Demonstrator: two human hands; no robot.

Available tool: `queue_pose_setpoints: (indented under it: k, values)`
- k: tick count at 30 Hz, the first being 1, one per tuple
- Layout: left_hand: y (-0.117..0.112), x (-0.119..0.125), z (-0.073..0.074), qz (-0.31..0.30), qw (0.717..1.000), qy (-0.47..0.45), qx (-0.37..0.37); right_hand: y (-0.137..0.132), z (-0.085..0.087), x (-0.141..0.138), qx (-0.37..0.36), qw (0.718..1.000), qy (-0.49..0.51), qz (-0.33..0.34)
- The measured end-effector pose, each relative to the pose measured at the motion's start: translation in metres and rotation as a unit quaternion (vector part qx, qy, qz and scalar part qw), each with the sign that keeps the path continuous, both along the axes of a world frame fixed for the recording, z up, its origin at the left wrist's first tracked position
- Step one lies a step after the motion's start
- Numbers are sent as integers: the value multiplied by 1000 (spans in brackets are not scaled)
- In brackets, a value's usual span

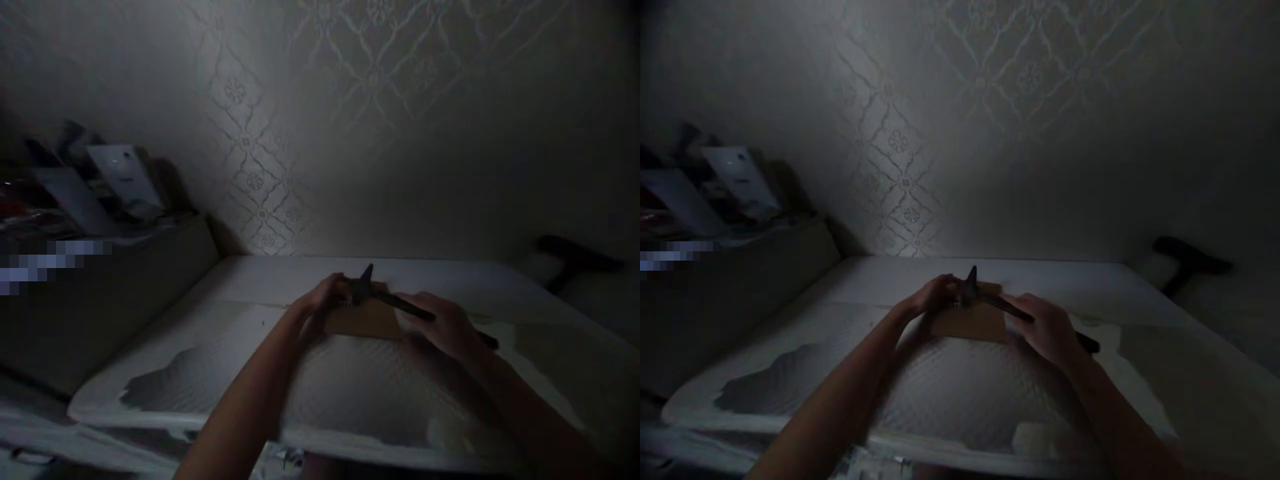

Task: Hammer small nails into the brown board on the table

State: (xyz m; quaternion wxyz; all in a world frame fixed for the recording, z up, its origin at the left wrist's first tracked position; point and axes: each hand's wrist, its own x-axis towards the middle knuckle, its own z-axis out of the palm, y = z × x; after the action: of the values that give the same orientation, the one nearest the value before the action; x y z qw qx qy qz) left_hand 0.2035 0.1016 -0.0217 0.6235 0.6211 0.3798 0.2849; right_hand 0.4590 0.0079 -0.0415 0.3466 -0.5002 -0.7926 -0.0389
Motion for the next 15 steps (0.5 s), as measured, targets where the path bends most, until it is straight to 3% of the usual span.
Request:
queue_pose_setpoints:
  k: [15]
  values:
    - [11, -3, -10, -11, 1000, -15, 14, 3, -4, 2, -1, 1000, 4, 6]
